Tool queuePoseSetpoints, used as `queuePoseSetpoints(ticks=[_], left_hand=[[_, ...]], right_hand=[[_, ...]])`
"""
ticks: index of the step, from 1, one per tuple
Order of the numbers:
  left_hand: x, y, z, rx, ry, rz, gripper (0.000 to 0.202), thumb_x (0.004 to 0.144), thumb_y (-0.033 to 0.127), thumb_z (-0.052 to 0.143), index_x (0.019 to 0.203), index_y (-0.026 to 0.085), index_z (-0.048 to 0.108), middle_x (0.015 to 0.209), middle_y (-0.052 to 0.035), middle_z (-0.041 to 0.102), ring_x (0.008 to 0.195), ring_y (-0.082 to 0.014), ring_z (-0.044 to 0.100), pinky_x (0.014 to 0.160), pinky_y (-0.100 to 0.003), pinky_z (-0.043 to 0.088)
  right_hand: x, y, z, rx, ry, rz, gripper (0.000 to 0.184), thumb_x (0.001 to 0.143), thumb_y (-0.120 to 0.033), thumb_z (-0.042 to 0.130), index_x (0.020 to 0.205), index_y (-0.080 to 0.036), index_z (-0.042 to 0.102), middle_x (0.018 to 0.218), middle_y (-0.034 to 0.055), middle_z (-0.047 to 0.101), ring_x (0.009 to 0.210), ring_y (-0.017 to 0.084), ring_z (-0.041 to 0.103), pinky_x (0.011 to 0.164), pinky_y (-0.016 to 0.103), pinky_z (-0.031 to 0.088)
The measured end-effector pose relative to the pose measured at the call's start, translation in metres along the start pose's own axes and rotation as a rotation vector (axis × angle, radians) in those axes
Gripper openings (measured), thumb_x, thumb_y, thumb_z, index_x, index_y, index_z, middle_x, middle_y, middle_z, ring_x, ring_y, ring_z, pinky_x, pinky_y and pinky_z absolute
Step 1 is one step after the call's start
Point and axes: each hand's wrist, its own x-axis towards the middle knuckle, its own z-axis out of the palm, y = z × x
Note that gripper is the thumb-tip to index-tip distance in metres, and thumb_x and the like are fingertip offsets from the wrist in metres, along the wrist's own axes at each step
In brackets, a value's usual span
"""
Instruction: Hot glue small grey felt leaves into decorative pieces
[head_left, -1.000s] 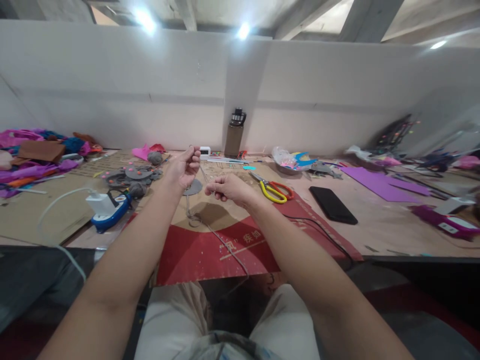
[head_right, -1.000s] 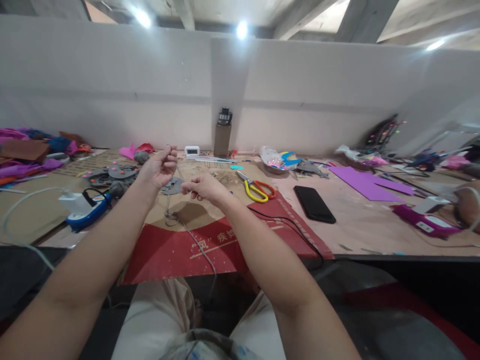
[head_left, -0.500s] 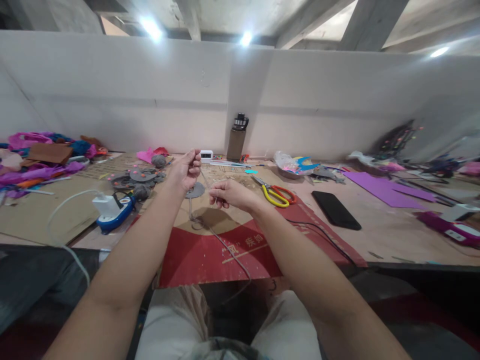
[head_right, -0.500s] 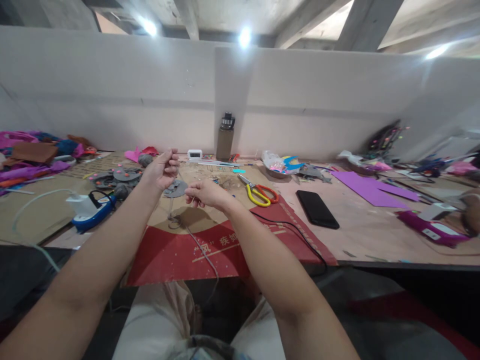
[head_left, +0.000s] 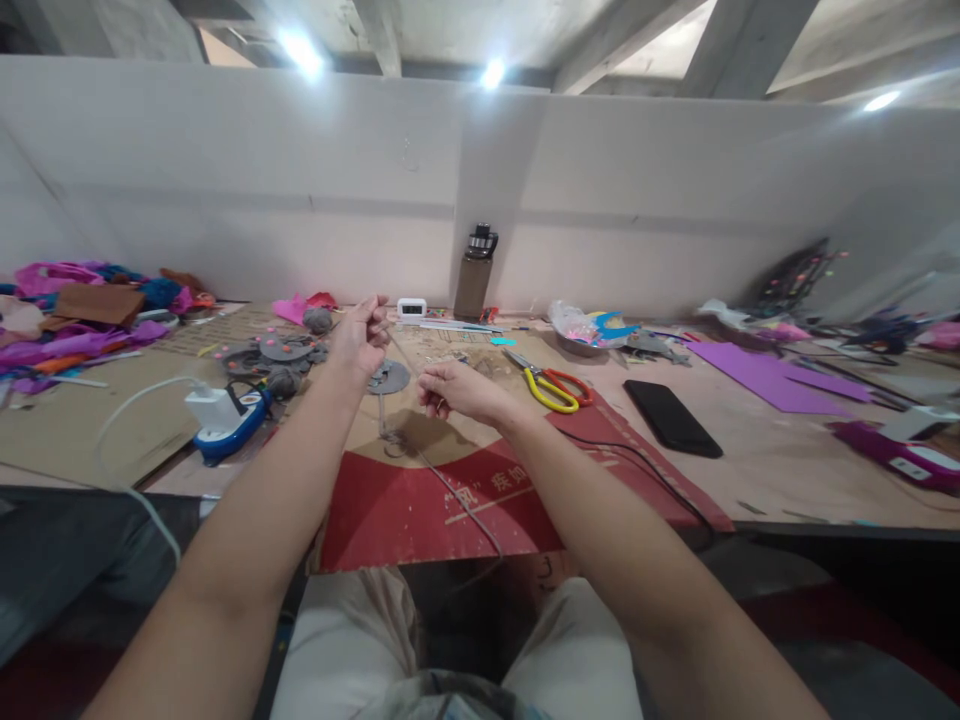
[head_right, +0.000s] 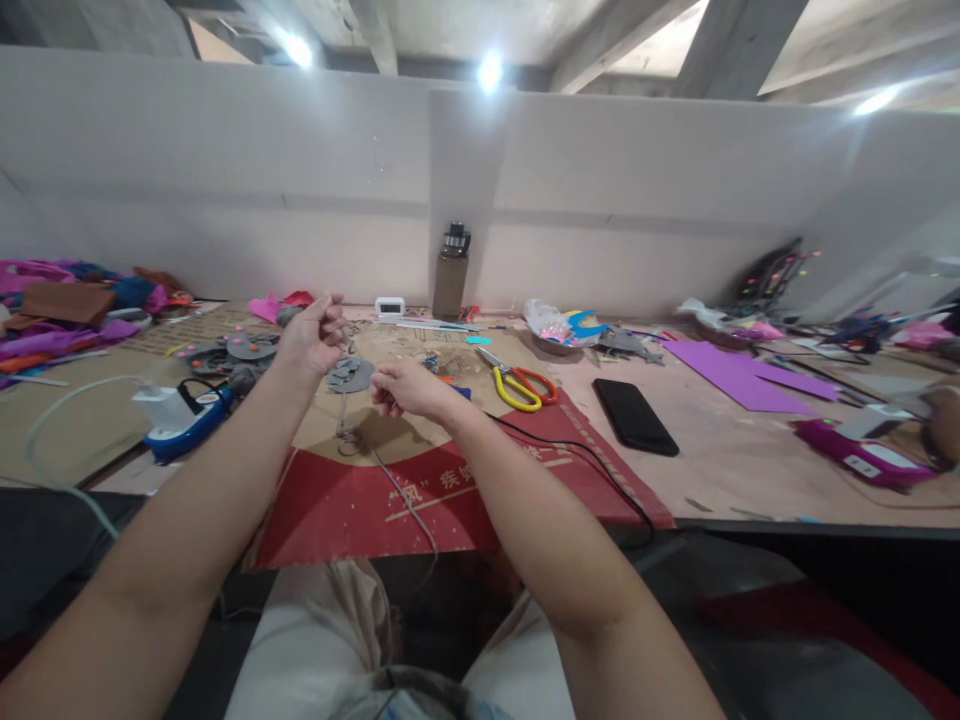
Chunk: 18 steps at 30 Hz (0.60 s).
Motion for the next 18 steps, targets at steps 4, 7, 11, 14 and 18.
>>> queuePoseSetpoints(ticks=[4,7,11,14,18], left_hand=[[0.001,0.002,-0.001,0.022,0.026,0.006,0.021,0.093,0.016,0.048,0.075,0.012,0.058,0.047,0.0074,0.043,0.032,0.0005,0.03,0.032,-0.012,0.02],[0.002,0.003,-0.004,0.034,0.064,0.019,0.022,0.093,0.018,0.047,0.075,0.013,0.057,0.046,0.0075,0.042,0.031,0.0007,0.03,0.031,-0.012,0.018],[0.006,0.005,-0.008,0.053,0.083,0.043,0.019,0.091,0.018,0.052,0.074,0.013,0.057,0.047,0.007,0.043,0.031,0.0005,0.03,0.031,-0.012,0.017],[0.009,0.005,-0.01,0.086,0.059,0.069,0.019,0.09,0.016,0.05,0.073,0.013,0.059,0.047,0.0063,0.043,0.032,0.0003,0.03,0.031,-0.011,0.017],[0.009,0.003,-0.01,0.156,0.012,0.104,0.019,0.089,0.012,0.05,0.073,0.011,0.06,0.049,0.005,0.045,0.034,-0.0002,0.031,0.032,-0.012,0.018]], right_hand=[[0.001,0.002,0.001,-0.01,0.003,-0.02,0.03,0.094,-0.013,0.038,0.066,-0.018,0.047,0.051,-0.0028,0.055,0.047,0.007,0.052,0.045,0.017,0.039],[0.003,0.005,0.002,-0.035,-0.012,-0.013,0.031,0.094,-0.014,0.038,0.064,-0.018,0.046,0.051,-0.0029,0.055,0.046,0.007,0.052,0.045,0.017,0.039],[0.004,0.006,-0.001,-0.116,-0.064,-0.012,0.031,0.094,-0.015,0.039,0.064,-0.017,0.048,0.051,-0.003,0.055,0.048,0.006,0.053,0.046,0.016,0.04],[-0.001,0.004,-0.009,-0.196,-0.116,-0.031,0.026,0.091,-0.018,0.044,0.067,-0.017,0.054,0.06,-0.0019,0.059,0.053,0.006,0.056,0.047,0.016,0.042],[-0.012,-0.001,-0.025,-0.302,-0.247,0.013,0.02,0.086,-0.034,0.056,0.077,-0.017,0.063,0.077,0.0016,0.066,0.055,0.008,0.058,0.047,0.02,0.044]])
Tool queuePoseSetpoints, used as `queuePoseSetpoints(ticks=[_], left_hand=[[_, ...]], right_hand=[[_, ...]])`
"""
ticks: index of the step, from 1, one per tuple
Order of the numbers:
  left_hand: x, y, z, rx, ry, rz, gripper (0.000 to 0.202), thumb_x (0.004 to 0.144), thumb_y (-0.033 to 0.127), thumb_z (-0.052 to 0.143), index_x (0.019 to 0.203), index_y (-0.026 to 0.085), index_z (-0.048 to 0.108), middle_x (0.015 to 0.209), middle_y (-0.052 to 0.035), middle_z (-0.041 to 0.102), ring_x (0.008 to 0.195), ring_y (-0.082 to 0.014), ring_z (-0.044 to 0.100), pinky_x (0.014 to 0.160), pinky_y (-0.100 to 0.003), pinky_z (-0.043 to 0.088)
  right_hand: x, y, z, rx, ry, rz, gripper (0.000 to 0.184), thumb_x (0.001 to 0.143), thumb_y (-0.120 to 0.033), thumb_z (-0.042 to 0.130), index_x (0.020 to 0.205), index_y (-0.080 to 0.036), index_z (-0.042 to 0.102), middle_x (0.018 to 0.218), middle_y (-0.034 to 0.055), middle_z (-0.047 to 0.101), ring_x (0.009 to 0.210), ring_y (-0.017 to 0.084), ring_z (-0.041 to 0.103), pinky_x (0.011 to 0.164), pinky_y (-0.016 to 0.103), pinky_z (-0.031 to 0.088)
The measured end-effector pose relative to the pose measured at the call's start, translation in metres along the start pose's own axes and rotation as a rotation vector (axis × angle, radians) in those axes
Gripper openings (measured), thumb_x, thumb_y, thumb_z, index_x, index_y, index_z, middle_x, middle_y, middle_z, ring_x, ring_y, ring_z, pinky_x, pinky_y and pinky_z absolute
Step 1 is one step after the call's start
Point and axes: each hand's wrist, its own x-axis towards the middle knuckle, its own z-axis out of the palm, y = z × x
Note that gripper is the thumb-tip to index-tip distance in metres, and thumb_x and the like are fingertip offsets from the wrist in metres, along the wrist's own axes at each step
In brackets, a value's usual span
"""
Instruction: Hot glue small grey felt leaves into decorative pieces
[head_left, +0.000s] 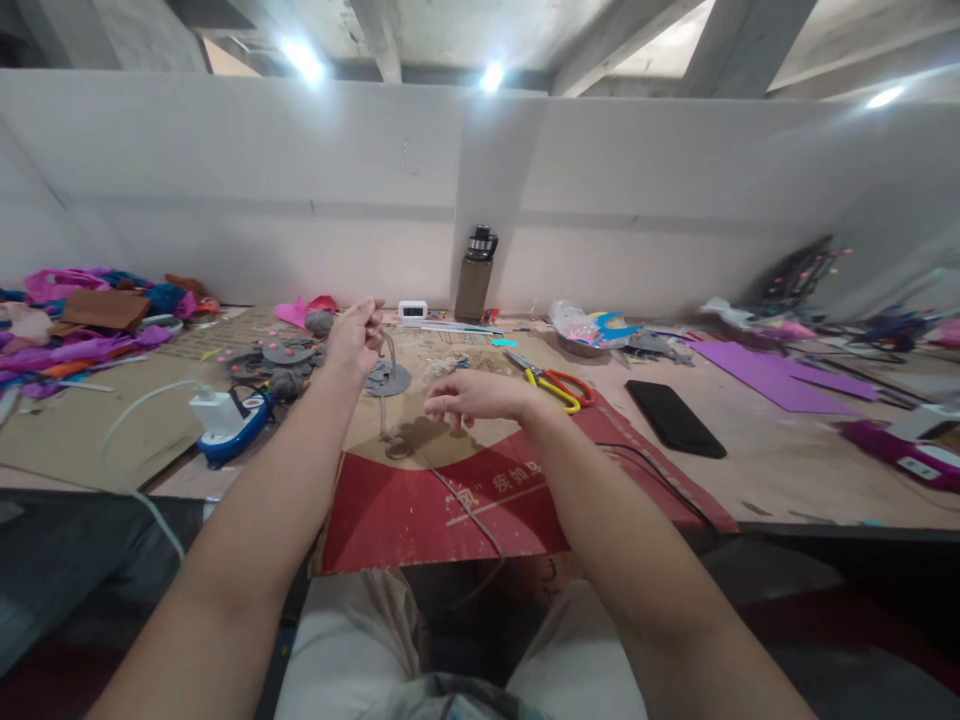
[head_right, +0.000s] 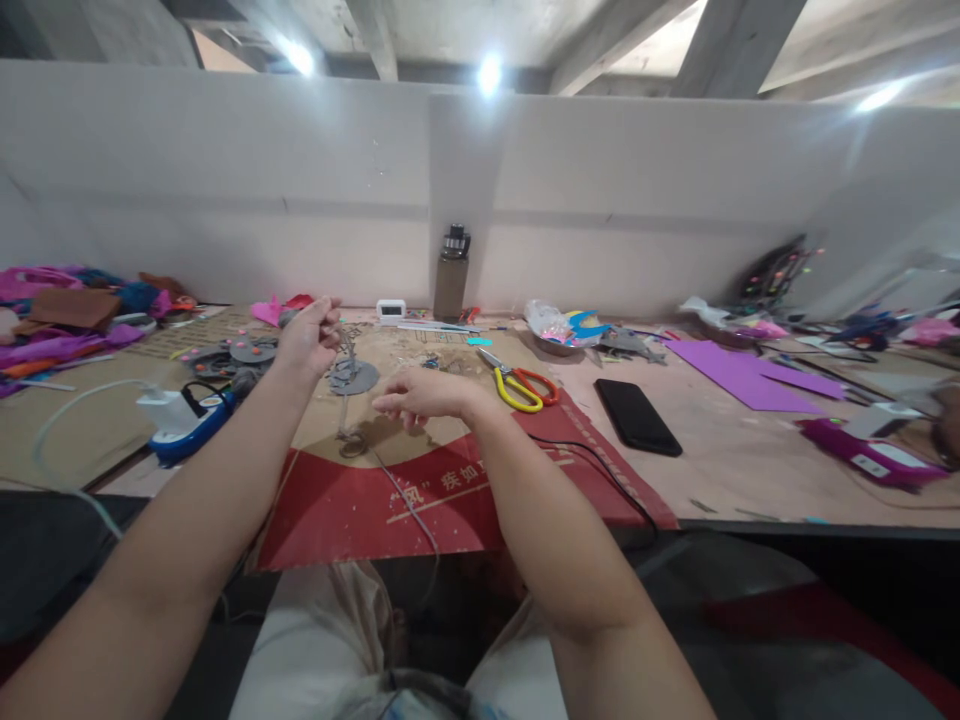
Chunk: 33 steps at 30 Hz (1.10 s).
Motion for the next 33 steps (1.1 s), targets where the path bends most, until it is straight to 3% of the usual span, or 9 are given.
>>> queuePoseSetpoints(ticks=[2,5,7,9,14,20,24,28,33], left_hand=[[-0.003,-0.001,0.003,0.026,-0.047,0.022,0.019,0.089,0.011,0.049,0.074,0.01,0.061,0.05,0.0045,0.045,0.035,-0.0004,0.033,0.033,-0.011,0.019],[-0.011,-0.002,0.01,0.049,-0.198,0.007,0.01,0.088,0.012,0.052,0.087,0.012,0.062,0.051,0.0048,0.046,0.038,-0.0014,0.035,0.036,-0.01,0.02],[-0.019,-0.004,0.016,0.059,-0.333,-0.051,0.016,0.085,0.012,0.059,0.1,0.016,0.061,0.052,0.0055,0.048,0.039,-0.0024,0.037,0.037,-0.01,0.022],[-0.026,-0.007,0.022,0.073,-0.449,-0.127,0.029,0.081,0.015,0.065,0.109,0.019,0.059,0.055,0.0055,0.05,0.041,-0.0029,0.038,0.038,-0.011,0.023],[-0.037,-0.017,0.031,0.067,-0.587,-0.263,0.042,0.076,0.017,0.071,0.116,0.017,0.059,0.056,0.0048,0.05,0.042,-0.003,0.04,0.039,-0.011,0.027],[-0.04,-0.02,0.034,0.034,-0.607,-0.383,0.036,0.077,0.017,0.07,0.112,0.014,0.062,0.057,0.0041,0.049,0.041,-0.0023,0.038,0.037,-0.011,0.025],[-0.043,-0.02,0.034,0.057,-0.631,-0.348,0.026,0.079,0.022,0.069,0.103,0.013,0.064,0.058,0.0029,0.048,0.044,-0.0032,0.039,0.039,-0.012,0.026],[-0.046,-0.019,0.037,0.135,-0.626,-0.295,0.017,0.076,0.021,0.071,0.088,0.01,0.066,0.064,-0.0002,0.053,0.047,-0.0032,0.04,0.041,-0.013,0.028],[-0.05,-0.019,0.042,0.242,-0.577,-0.251,0.014,0.071,0.019,0.074,0.076,0.01,0.065,0.061,-0.0003,0.053,0.046,-0.0028,0.037,0.041,-0.014,0.025]], right_hand=[[-0.003,0.001,-0.005,-0.022,0.055,0.005,0.023,0.085,-0.039,0.058,0.077,-0.018,0.064,0.076,0.0022,0.066,0.053,0.008,0.057,0.046,0.02,0.042],[0.0,0.002,-0.01,0.088,0.439,-0.077,0.02,0.086,-0.036,0.055,0.078,-0.019,0.061,0.07,0.0004,0.063,0.051,0.007,0.052,0.045,0.019,0.039],[0.005,0.002,-0.012,0.239,0.703,-0.164,0.015,0.086,-0.033,0.055,0.086,-0.019,0.06,0.073,-0.0003,0.061,0.054,0.007,0.052,0.047,0.019,0.04],[0.009,0.002,-0.013,0.353,0.815,-0.251,0.019,0.084,-0.032,0.057,0.098,-0.02,0.061,0.079,0.0,0.062,0.06,0.008,0.053,0.049,0.019,0.041],[0.014,0.004,-0.01,0.387,0.761,-0.341,0.035,0.081,-0.036,0.06,0.113,-0.022,0.064,0.079,-0.0011,0.062,0.062,0.008,0.051,0.052,0.02,0.039],[0.018,0.008,-0.008,0.367,0.782,-0.359,0.018,0.079,-0.036,0.062,0.086,-0.021,0.068,0.065,-0.0036,0.054,0.058,0.008,0.045,0.055,0.022,0.037],[0.014,0.006,-0.01,0.358,0.892,-0.361,0.018,0.08,-0.037,0.061,0.081,-0.019,0.061,0.069,-0.0027,0.055,0.059,0.008,0.046,0.057,0.023,0.039],[0.009,0.004,-0.013,0.117,1.038,-0.356,0.018,0.083,-0.036,0.058,0.078,-0.019,0.056,0.078,0.0008,0.057,0.073,0.012,0.051,0.065,0.025,0.041],[0.009,0.005,-0.013,0.025,1.066,-0.33,0.014,0.087,-0.031,0.051,0.079,-0.02,0.052,0.08,0.0019,0.057,0.08,0.014,0.052,0.07,0.026,0.041]])
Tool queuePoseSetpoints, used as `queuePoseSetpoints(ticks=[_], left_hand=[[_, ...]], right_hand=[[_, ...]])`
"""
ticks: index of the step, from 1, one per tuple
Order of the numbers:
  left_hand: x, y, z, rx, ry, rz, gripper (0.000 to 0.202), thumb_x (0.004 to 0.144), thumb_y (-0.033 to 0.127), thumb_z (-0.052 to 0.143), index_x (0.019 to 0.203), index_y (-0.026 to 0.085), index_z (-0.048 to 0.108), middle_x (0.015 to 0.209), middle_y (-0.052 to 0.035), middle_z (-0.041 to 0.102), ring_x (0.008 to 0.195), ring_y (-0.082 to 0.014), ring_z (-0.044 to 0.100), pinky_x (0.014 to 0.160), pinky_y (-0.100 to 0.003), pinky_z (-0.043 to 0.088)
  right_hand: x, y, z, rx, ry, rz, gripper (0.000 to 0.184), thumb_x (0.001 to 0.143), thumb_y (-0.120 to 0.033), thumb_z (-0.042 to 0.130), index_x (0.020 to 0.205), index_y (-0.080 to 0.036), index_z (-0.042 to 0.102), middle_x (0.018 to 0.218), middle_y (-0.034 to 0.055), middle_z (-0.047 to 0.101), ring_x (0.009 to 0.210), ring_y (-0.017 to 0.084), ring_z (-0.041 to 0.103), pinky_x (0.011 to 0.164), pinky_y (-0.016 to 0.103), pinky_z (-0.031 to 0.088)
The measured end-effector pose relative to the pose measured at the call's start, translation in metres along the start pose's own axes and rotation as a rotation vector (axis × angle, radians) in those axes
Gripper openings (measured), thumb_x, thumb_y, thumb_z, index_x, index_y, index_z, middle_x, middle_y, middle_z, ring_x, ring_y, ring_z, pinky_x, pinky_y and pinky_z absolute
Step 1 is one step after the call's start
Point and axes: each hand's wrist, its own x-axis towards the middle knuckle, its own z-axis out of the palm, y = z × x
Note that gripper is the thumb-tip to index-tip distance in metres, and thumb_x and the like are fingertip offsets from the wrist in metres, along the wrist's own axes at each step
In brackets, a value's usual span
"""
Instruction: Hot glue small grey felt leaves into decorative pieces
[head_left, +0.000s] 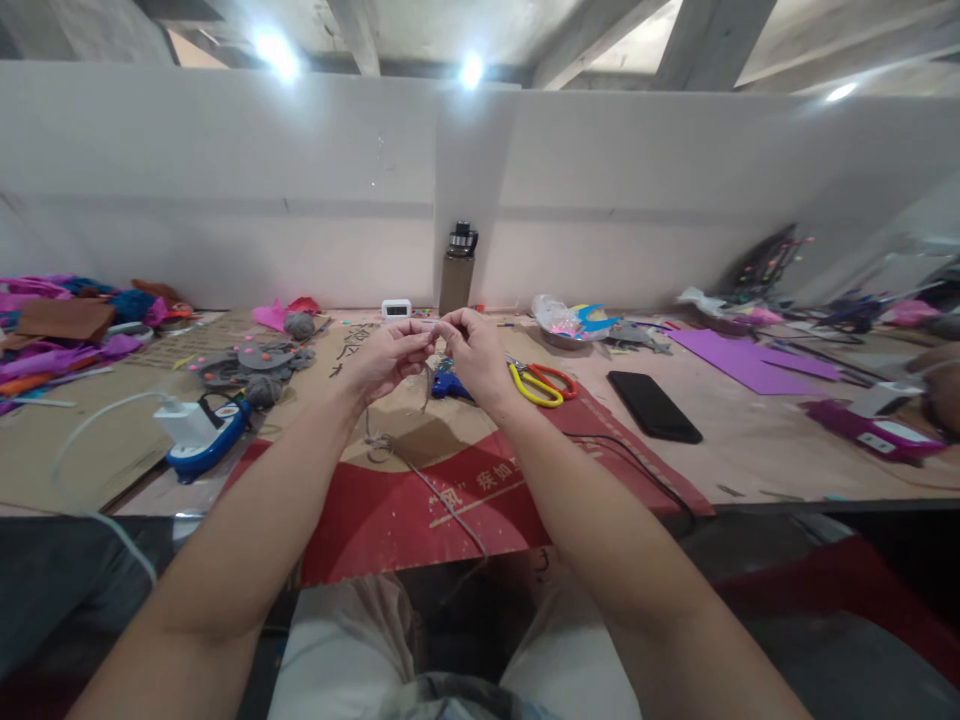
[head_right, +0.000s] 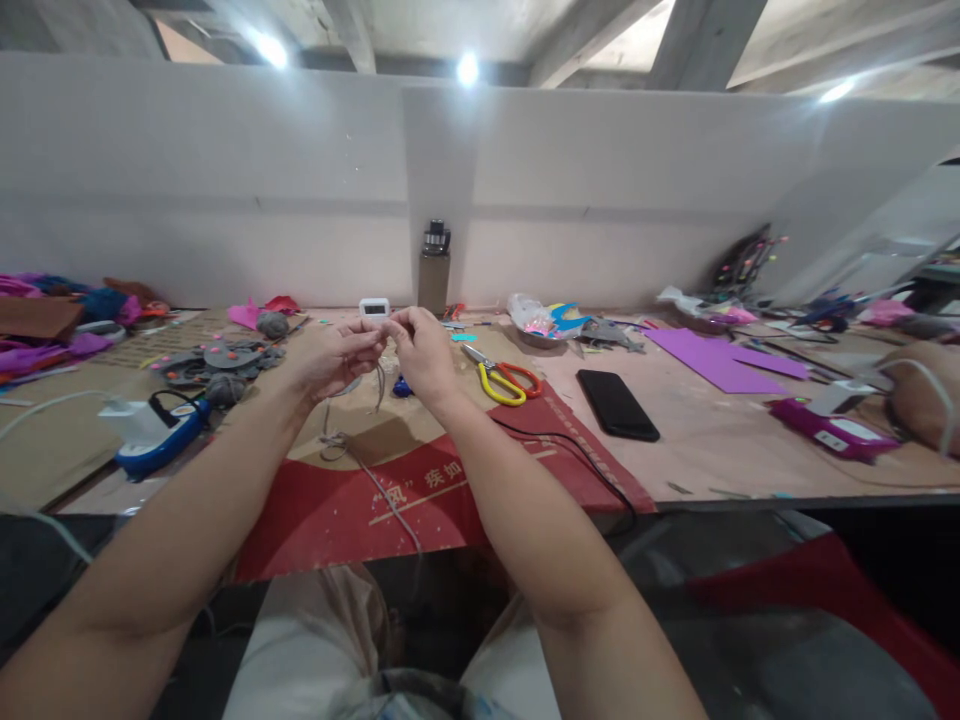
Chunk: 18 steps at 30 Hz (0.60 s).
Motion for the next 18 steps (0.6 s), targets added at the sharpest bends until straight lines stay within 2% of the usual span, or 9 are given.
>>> queuePoseSetpoints(ticks=[6,9,12,15,17,18], left_hand=[[0.002,-0.004,0.0,0.073,0.033,0.03,0.016,0.075,0.021,0.072,0.069,0.01,0.062,0.059,-0.0012,0.054,0.045,-0.0025,0.039,0.04,-0.013,0.024],[0.004,-0.004,-0.003,0.063,0.093,0.026,0.015,0.077,0.018,0.069,0.068,0.01,0.06,0.06,-0.0018,0.056,0.045,-0.0024,0.04,0.039,-0.012,0.025],[0.008,-0.005,-0.01,0.024,0.157,0.035,0.015,0.076,0.014,0.068,0.065,0.01,0.059,0.06,-0.002,0.057,0.044,-0.0018,0.04,0.038,-0.011,0.025],[0.011,-0.006,-0.018,-0.021,0.196,0.05,0.013,0.076,0.011,0.068,0.066,0.01,0.06,0.061,-0.0017,0.057,0.043,-0.001,0.038,0.038,-0.011,0.026],[0.013,-0.007,-0.021,-0.043,0.226,0.067,0.013,0.076,0.011,0.067,0.066,0.01,0.06,0.061,-0.0017,0.057,0.043,-0.0009,0.038,0.037,-0.011,0.026],[0.013,-0.007,-0.023,-0.046,0.239,0.075,0.013,0.076,0.012,0.067,0.065,0.01,0.06,0.061,-0.0018,0.057,0.043,-0.001,0.039,0.037,-0.011,0.025]], right_hand=[[0.0,0.001,0.003,0.031,-0.007,0.029,0.016,0.087,-0.031,0.05,0.076,-0.02,0.05,0.073,-0.0006,0.053,0.069,0.012,0.051,0.065,0.024,0.04],[0.004,0.004,0.002,0.154,0.017,0.133,0.015,0.089,-0.034,0.047,0.081,-0.021,0.048,0.068,-0.0032,0.05,0.06,0.009,0.049,0.058,0.022,0.04],[0.013,0.011,-0.012,0.228,0.062,0.238,0.012,0.09,-0.033,0.045,0.088,-0.022,0.046,0.07,-0.0042,0.049,0.056,0.008,0.048,0.053,0.02,0.038],[0.017,0.028,-0.043,0.022,0.037,0.256,0.01,0.087,-0.028,0.047,0.083,-0.02,0.049,0.069,-0.0027,0.052,0.057,0.009,0.049,0.055,0.021,0.04],[0.013,0.042,-0.071,-0.285,-0.007,0.231,0.012,0.086,-0.027,0.048,0.081,-0.018,0.053,0.073,0.0016,0.058,0.062,0.011,0.053,0.06,0.024,0.041],[0.009,0.048,-0.085,-0.482,-0.08,0.215,0.013,0.085,-0.026,0.049,0.08,-0.016,0.057,0.077,0.0048,0.062,0.067,0.013,0.055,0.063,0.026,0.041]])
